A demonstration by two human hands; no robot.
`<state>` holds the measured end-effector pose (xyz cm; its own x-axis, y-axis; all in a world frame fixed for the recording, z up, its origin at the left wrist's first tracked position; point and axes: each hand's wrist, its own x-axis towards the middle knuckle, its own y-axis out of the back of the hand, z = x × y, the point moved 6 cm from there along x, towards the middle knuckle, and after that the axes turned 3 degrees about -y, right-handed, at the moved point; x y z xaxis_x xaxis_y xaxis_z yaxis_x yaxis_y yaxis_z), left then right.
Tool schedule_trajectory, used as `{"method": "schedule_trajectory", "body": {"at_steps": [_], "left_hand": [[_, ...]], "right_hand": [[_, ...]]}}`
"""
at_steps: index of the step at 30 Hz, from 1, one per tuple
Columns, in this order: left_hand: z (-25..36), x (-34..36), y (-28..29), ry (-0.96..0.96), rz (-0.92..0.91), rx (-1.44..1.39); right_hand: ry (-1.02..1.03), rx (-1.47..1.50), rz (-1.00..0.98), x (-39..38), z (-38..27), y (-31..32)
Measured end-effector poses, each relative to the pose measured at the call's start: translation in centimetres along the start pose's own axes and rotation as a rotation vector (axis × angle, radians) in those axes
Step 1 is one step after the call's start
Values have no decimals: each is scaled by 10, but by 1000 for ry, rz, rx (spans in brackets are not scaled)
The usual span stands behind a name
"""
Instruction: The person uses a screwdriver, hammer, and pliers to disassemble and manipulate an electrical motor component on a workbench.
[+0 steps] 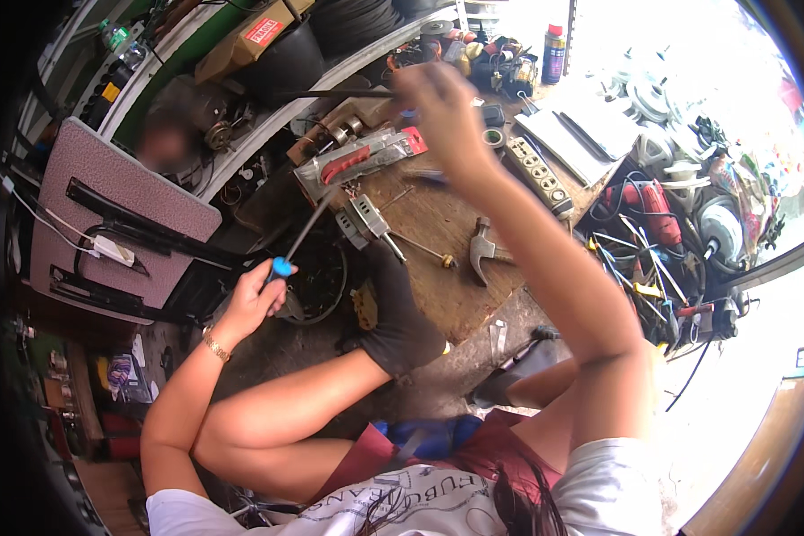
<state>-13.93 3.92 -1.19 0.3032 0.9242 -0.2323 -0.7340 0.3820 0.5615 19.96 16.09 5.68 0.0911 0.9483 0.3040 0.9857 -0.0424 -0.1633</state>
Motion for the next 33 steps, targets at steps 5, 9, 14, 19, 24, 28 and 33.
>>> {"method": "schedule_trajectory", "body": {"at_steps": [5, 9, 14, 19, 24, 28, 33], "left_hand": [[-26, -15, 18, -161, 133, 494], [-19, -18, 17, -194, 149, 579], [-23, -14, 13, -147, 132, 573], [-27, -7, 8, -203, 141, 557], [-35, -6, 7, -239, 140, 529], [-38, -5, 8, -240, 134, 490], [-41, -4, 6, -192, 121, 484]], "right_hand": [[-122, -207, 332, 33, 31, 154], [-288, -137, 341, 16, 53, 195], [-337, 72, 282, 7, 62, 222], [-299, 122, 271, 8, 58, 233], [-335, 82, 288, 4, 58, 238], [-341, 62, 282, 2, 58, 238], [-361, 56, 266, -1, 61, 232]]}}
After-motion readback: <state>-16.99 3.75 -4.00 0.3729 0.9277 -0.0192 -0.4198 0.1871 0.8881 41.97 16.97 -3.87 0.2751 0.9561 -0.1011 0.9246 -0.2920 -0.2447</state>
